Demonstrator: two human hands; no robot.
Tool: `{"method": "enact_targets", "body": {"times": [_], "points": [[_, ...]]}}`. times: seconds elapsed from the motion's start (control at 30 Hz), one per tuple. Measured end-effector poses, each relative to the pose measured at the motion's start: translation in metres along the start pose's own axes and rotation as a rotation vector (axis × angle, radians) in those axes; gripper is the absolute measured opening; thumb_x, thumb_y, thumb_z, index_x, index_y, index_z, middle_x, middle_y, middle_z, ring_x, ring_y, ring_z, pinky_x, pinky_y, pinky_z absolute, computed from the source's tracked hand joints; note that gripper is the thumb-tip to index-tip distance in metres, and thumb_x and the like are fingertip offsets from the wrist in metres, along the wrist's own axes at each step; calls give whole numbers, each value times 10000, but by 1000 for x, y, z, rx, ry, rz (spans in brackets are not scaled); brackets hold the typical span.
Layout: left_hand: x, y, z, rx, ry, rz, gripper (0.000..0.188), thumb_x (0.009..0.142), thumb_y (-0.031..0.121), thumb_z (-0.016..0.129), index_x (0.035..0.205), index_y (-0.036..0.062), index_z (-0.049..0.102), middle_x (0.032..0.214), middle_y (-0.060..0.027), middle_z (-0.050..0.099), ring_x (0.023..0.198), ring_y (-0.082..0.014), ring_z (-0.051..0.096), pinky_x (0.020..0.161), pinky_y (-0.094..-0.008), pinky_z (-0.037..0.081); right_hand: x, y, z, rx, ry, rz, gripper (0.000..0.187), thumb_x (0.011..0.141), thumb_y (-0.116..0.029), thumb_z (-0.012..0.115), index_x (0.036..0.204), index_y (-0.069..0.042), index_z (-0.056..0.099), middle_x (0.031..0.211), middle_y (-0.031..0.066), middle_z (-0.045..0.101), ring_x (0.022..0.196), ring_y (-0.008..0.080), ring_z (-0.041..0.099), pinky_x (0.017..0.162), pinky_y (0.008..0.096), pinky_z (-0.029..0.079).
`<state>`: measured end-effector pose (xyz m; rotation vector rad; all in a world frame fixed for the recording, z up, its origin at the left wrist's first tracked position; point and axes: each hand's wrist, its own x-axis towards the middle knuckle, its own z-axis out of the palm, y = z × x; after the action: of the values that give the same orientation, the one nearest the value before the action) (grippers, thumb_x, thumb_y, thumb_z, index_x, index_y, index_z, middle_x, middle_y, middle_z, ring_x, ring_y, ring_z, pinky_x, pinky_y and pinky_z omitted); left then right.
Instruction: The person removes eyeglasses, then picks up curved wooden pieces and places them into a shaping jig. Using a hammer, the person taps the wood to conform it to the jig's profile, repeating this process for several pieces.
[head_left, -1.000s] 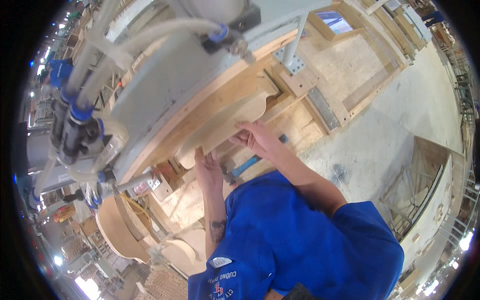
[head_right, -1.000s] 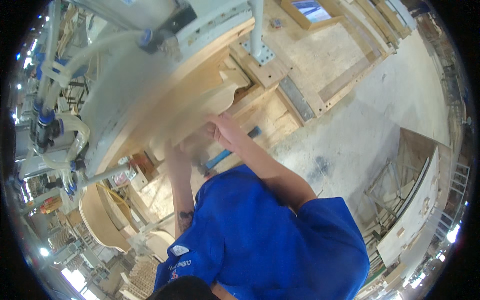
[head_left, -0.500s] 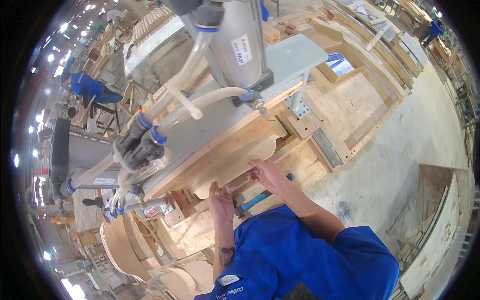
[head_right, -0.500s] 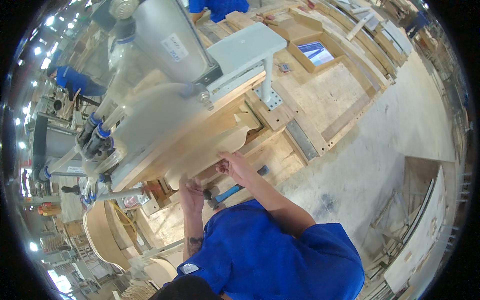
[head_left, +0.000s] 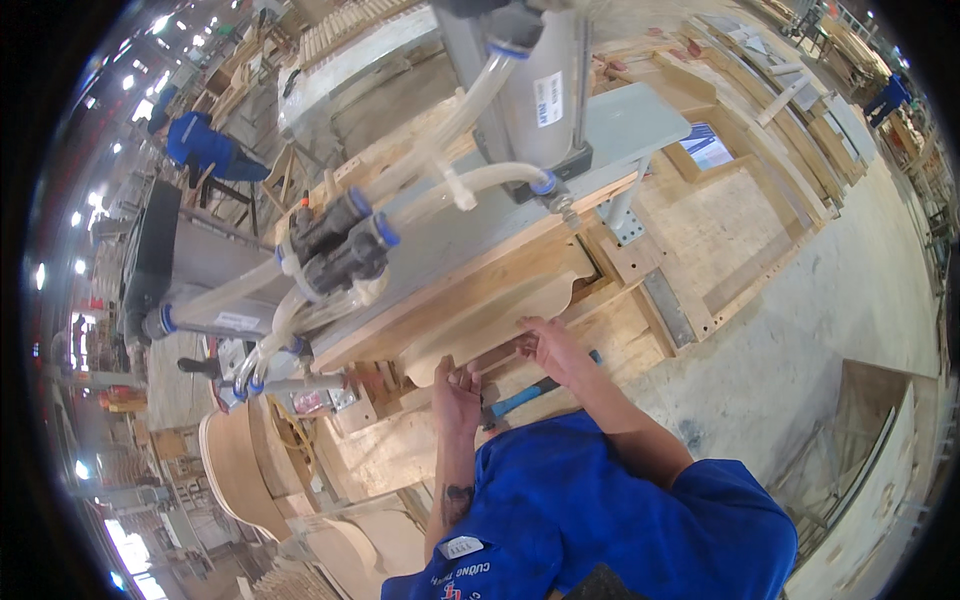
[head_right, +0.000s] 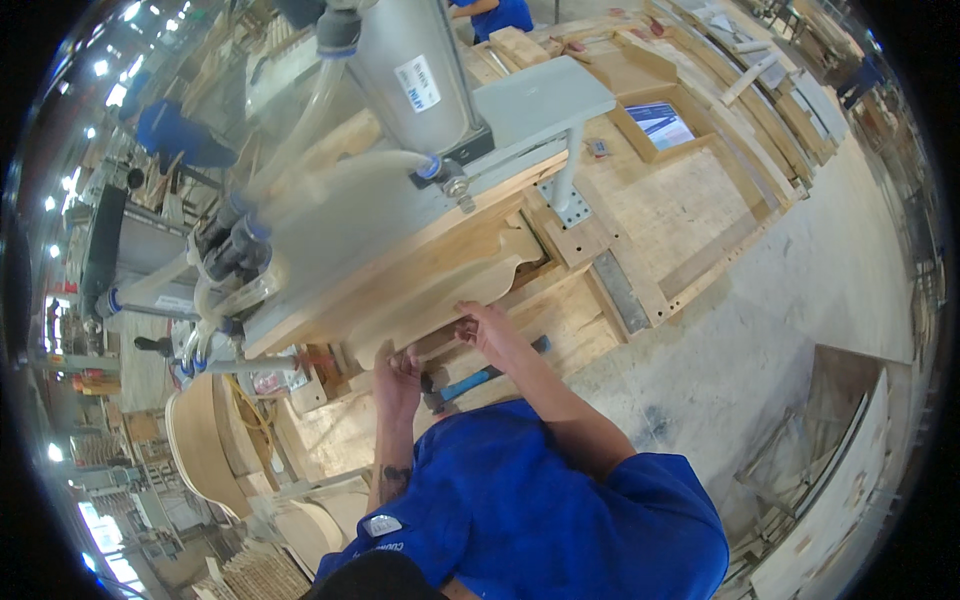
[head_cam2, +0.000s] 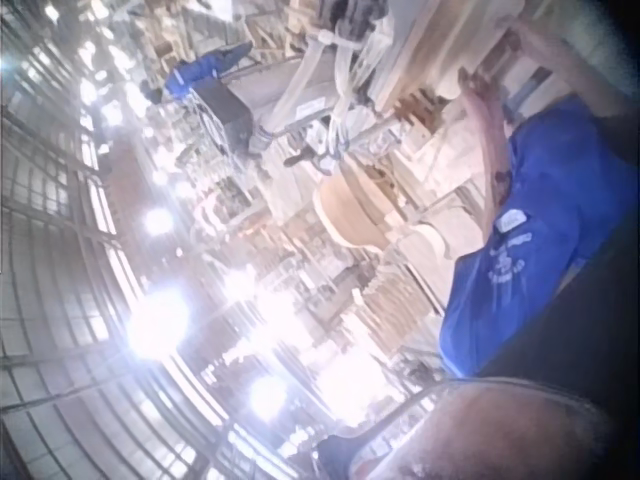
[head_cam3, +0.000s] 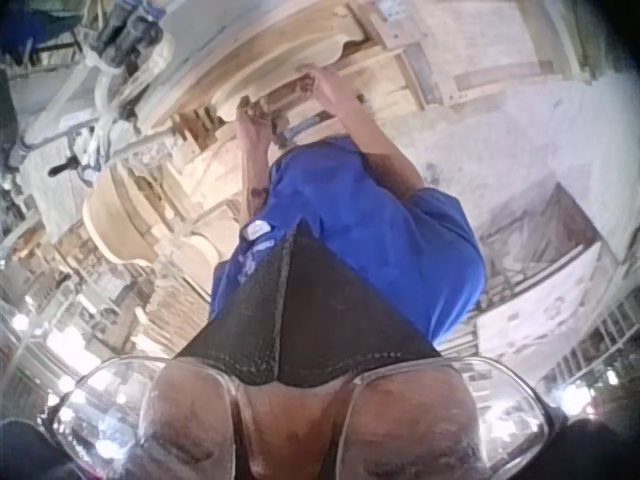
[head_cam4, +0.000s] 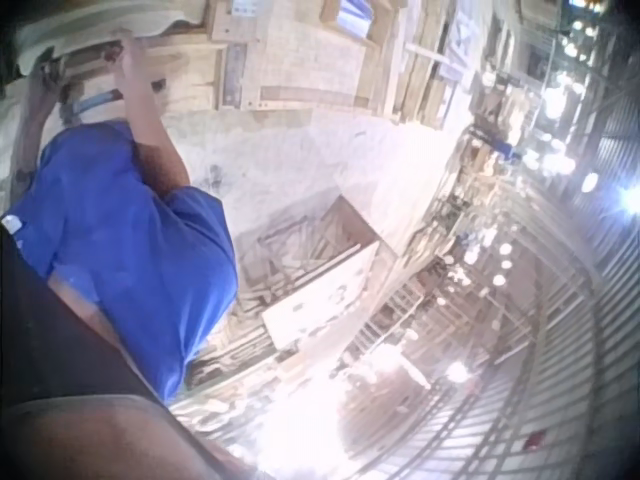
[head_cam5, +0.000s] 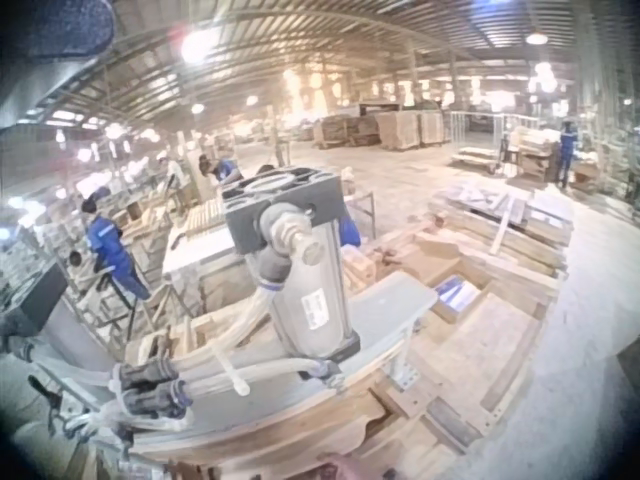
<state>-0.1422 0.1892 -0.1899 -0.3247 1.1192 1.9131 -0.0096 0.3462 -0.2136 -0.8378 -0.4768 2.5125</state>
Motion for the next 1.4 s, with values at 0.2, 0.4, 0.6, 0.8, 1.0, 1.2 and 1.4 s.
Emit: {"method": "enact_targets", "body": {"times": [0.2,0.4,0.6,0.8,1.0,1.2,1.4], "points": [[19,-7,-25,-93,-12,-41,328,1010,258,565,1272,75,492,1191,-88,500,1223,-284,520,920,-348,484,8,14,-12,20,-26,-12,169,953,-134,589,1100,-54,603,958,70,668,809,190,644,688,341,553],[16,-1,-26,-109,-103,-80,265,1041,213,504,1237,34,506,904,-51,576,1107,-283,644,763,-306,553,3,8,-3,-5,31,95,215,936,-153,649,1126,-67,601,1045,64,645,978,203,608,760,317,527],[12,4,-17,-150,-107,-30,268,1039,188,502,1207,-21,517,1035,-125,654,997,-259,704,658,-282,561,5,-2,6,-180,107,115,258,939,-190,665,1167,-91,596,1134,51,625,1097,198,558,807,300,493],[14,8,-16,-150,-124,-14,269,1047,187,480,1223,-13,516,1133,-145,659,1030,-248,697,664,-286,553,9,-5,15,-206,130,107,295,968,-206,625,1241,-107,572,1161,47,641,1136,198,558,804,307,464],[15,8,-18,-118,-129,-11,285,1057,197,460,1252,-3,514,1168,-137,658,1044,-235,690,692,-290,534,11,-7,7,-183,68,133,296,969,-194,623,1244,-99,569,1159,57,643,1148,197,568,790,311,472],[16,10,-19,-105,-112,-31,304,1054,203,464,1268,-6,521,1188,-132,659,1044,-228,688,685,-288,516,9,-5,11,-176,82,125,271,986,-188,598,1240,-99,570,1166,68,643,1156,199,572,777,308,481],[13,13,-14,-98,-107,-16,309,1052,207,471,1259,-15,526,1198,-133,658,1044,-219,687,700,-290,501,7,-7,18,-193,99,125,259,991,-197,594,1232,-104,571,1209,69,625,1157,200,573,791,306,485]]}}
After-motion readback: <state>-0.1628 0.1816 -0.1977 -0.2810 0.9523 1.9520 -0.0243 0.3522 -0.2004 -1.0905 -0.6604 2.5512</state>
